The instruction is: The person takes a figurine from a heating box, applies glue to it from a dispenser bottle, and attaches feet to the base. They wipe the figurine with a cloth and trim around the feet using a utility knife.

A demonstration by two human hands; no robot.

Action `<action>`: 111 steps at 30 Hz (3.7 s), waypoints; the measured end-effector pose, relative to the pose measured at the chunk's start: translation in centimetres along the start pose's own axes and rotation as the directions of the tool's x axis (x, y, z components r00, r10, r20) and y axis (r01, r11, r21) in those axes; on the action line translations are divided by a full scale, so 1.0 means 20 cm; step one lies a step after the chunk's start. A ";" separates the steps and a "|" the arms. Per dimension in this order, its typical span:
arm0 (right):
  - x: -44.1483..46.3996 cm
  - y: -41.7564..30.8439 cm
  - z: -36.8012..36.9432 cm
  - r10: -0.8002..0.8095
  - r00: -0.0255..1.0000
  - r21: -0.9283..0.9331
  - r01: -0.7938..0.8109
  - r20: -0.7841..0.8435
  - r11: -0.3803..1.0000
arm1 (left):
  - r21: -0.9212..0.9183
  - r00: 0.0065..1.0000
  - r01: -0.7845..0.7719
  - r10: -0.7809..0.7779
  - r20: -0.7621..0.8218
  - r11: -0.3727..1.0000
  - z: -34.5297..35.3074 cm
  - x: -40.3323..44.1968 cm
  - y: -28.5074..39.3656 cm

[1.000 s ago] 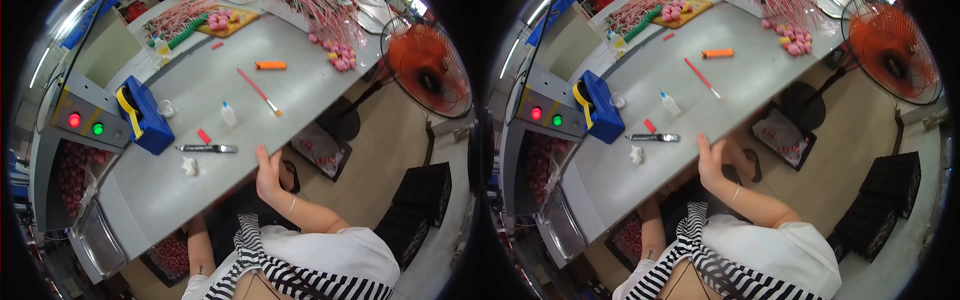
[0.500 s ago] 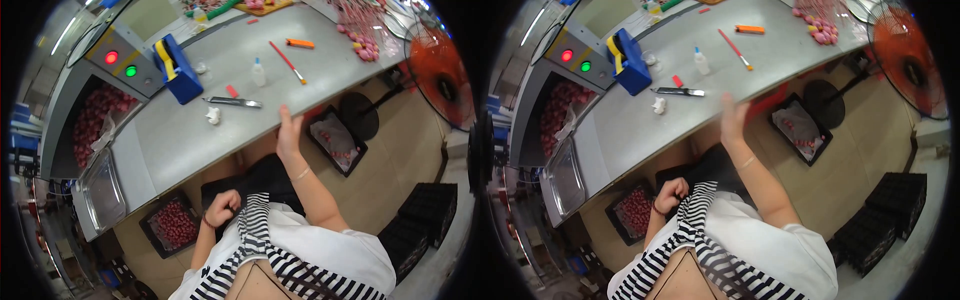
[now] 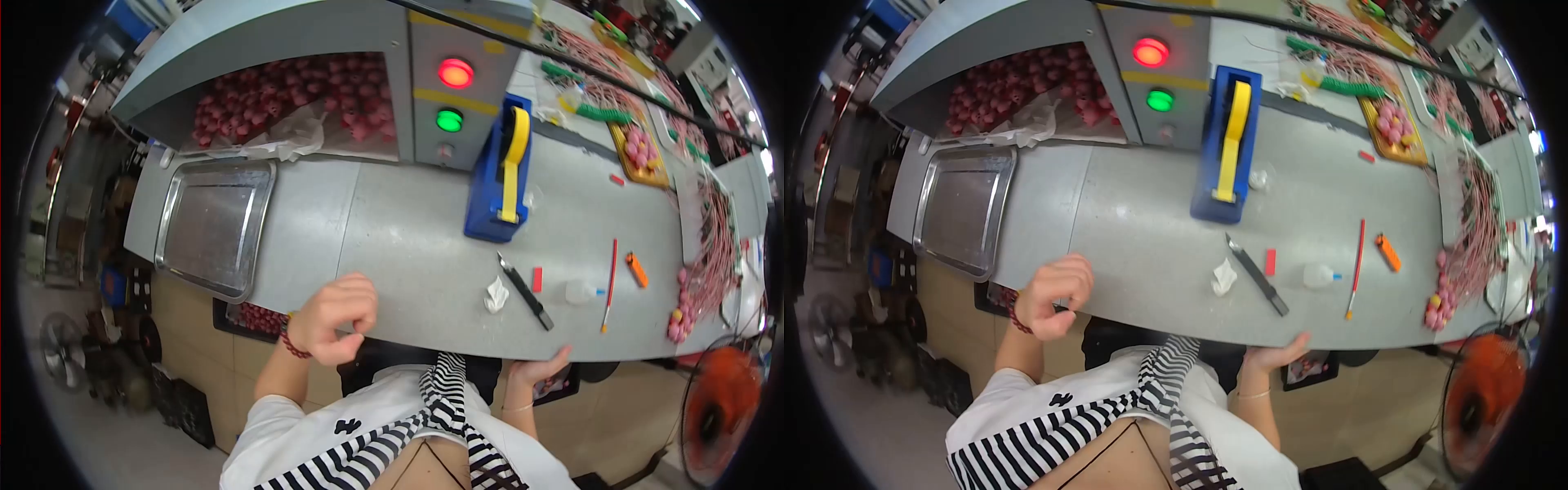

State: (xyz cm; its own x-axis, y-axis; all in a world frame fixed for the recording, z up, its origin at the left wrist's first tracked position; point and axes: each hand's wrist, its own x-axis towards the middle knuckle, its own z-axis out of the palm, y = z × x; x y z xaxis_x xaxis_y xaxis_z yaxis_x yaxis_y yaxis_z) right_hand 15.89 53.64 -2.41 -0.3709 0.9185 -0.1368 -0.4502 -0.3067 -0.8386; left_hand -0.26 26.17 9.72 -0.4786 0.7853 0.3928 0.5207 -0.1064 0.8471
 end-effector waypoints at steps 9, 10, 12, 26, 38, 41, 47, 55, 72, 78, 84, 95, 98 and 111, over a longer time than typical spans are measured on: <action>0.00 0.01 -0.03 0.055 0.998 -0.074 -0.056 -0.007 0.996 | 0.763 0.953 0.184 0.078 -0.293 0.620 -0.58 0.23 -0.16; 0.00 0.02 -0.04 0.076 0.997 -0.045 -0.076 -0.014 0.996 | 0.850 0.930 0.285 0.088 -0.358 0.444 -0.63 0.24 -0.24; 0.01 0.01 -0.04 0.092 0.996 -0.011 -0.092 -0.014 0.996 | 0.868 0.919 0.385 -0.047 -0.391 0.312 -0.74 0.18 -0.39; -0.01 0.00 0.00 0.045 0.998 -0.086 -0.049 -0.038 0.995 | 0.612 0.624 0.650 0.142 -0.768 0.451 -1.30 0.16 -0.82; 0.02 0.04 -0.09 0.050 0.999 -0.065 -0.050 0.003 0.997 | 0.904 0.976 0.216 -0.086 -0.198 0.368 -1.03 0.20 -0.70; 0.02 0.04 -0.09 0.047 0.999 -0.042 -0.048 -0.019 0.998 | 0.810 0.914 0.405 -0.160 -0.373 0.425 -1.01 0.19 -0.73; 0.01 0.03 -0.10 0.067 0.998 -0.061 -0.066 0.010 0.996 | 0.749 0.744 0.637 -0.111 -0.659 -0.179 -1.13 0.22 -0.83; 0.00 0.02 -0.06 0.055 0.998 -0.056 -0.054 0.018 0.997 | 0.458 0.526 0.839 -0.220 -0.822 0.292 -1.40 0.16 -0.86; 0.04 0.09 -0.13 0.162 0.986 0.062 -0.160 -0.032 0.985 | 0.077 0.129 0.985 -0.367 -0.921 0.153 -1.54 0.48 -1.15; 0.04 0.11 -0.14 0.198 0.978 0.164 -0.205 0.060 0.965 | 0.390 0.619 0.747 -0.347 -0.704 0.539 -1.23 0.76 -1.03; -0.01 0.07 -0.02 0.139 0.990 0.082 -0.137 -0.020 0.987 | 0.588 0.745 0.643 -0.223 -0.628 0.492 -1.11 0.92 -1.06; 0.01 0.07 -0.05 0.105 0.991 -0.064 -0.110 -0.087 0.992 | 0.706 0.933 0.286 -0.021 -0.359 0.647 -0.81 0.84 -0.77; 0.02 0.08 -0.06 0.054 0.998 -0.063 -0.055 -0.015 0.997 | 0.856 0.857 0.167 0.357 -0.372 0.490 -0.76 0.84 -0.85; 0.08 0.12 -0.15 -0.065 0.997 -0.087 0.068 0.044 0.994 | 0.316 0.512 0.163 0.193 -0.837 0.935 -0.81 0.74 -0.77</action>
State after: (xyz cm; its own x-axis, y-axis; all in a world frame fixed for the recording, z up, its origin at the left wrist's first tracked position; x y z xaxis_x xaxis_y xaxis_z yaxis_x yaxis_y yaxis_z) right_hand 16.68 55.16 -6.16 -0.3765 0.9245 -0.0588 -0.4017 -0.2202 -0.8889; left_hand -26.87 29.49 8.24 -0.7362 -0.1291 0.6643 0.6316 0.2215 0.7430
